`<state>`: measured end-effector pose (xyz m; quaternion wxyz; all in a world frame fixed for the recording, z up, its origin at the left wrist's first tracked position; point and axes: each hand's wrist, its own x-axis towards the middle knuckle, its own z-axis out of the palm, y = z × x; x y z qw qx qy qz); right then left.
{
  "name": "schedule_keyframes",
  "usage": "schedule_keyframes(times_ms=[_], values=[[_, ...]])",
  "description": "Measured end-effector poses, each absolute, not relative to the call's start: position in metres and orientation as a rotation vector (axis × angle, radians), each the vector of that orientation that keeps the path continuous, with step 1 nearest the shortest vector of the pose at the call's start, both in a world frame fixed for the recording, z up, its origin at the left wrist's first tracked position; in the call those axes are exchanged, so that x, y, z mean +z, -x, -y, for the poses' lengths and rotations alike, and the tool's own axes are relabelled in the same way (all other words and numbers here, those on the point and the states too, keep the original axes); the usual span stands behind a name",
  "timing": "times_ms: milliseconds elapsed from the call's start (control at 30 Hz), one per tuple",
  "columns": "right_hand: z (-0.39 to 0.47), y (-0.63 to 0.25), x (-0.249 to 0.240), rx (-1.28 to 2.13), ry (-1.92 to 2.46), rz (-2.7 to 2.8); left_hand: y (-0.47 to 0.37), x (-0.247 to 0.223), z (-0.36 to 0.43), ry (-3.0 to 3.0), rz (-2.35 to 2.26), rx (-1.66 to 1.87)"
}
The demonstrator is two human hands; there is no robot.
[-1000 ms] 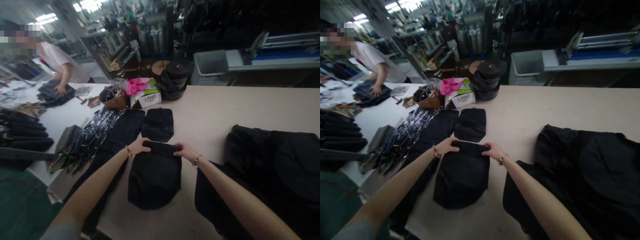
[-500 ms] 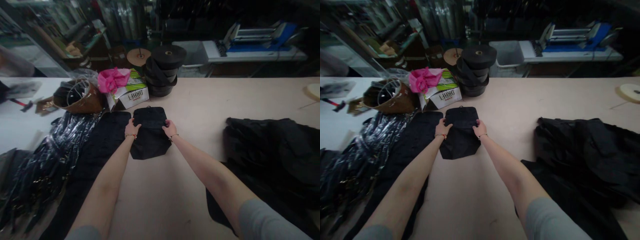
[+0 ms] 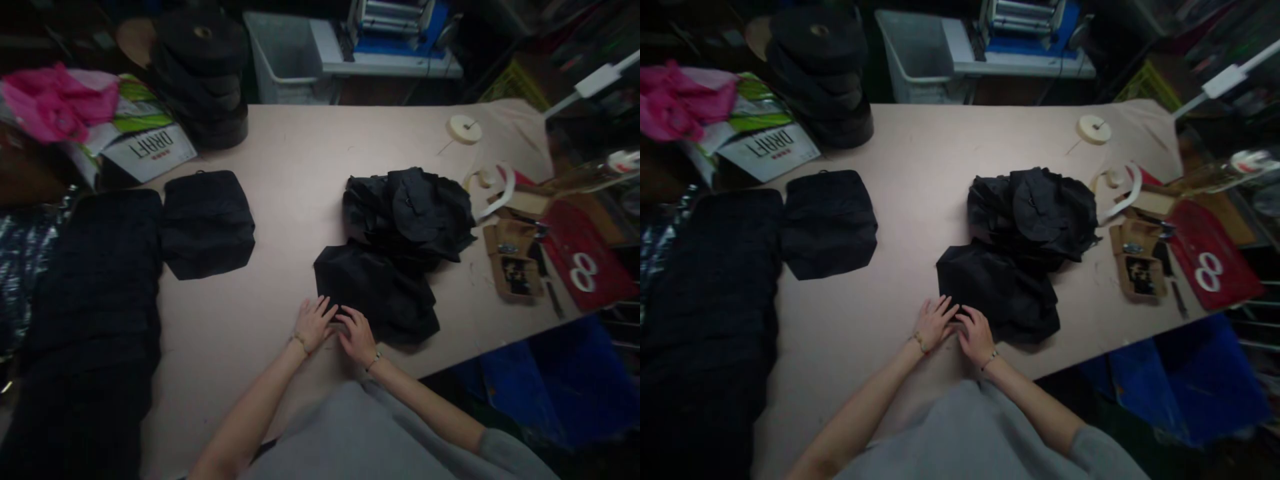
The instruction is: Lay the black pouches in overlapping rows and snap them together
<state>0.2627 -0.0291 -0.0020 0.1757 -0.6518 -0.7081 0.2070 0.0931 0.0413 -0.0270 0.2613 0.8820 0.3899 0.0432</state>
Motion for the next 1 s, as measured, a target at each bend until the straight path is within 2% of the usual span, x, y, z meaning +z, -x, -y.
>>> schedule_keyframes(times_ms=[133, 233, 333, 433, 500, 567, 633, 700, 800, 900, 1000], values=[[0.053, -0.315, -0.004, 0.501, 1.891, 2.09, -0.117, -0.03, -0.026, -2.382, -1.222, 0.072], [0.055, -0.349, 0.0, 0.48, 1.883, 2.141, -0.12, -0.014, -0.015, -2.331, -1.236, 0.053], [0.055, -0.365, 0.013, 0.546, 1.814, 2.128, -0.12, 0.023, 0.003, -2.223, -1.333, 0.04], [0.057, -0.355, 0.038, 0.631, 1.819, 1.844, -0.116, 0.073, 0.022, -2.085, -1.527, 0.024], [0.058, -0.335, 0.06, 0.873, 1.86, 1.549, -0.114, 0.106, 0.036, -2.002, -1.685, 0.048], [0.057, -0.309, 0.084, 1.39, 1.797, 1.259, -0.114, 0.132, 0.051, -2.002, -1.774, 0.059], [0.054, -0.282, 0.103, 1.897, 1.585, 0.981, -0.116, 0.147, 0.067, -2.107, -1.708, 0.026], [0.046, -0.256, 0.116, 2.142, 1.395, 0.843, -0.115, 0.155, 0.078, -2.235, -1.512, -0.005], [0.023, -0.224, 0.123, 2.177, 1.267, 1.048, -0.092, 0.165, 0.075, -2.281, -1.346, 0.077], [-0.007, -0.194, 0.13, 2.034, 1.159, 1.616, -0.034, 0.182, 0.046, -2.27, -1.434, 0.251], [-0.038, -0.161, 0.146, 1.902, 1.005, 2.254, 0.039, 0.192, 0.003, -2.271, -1.364, 0.16]])
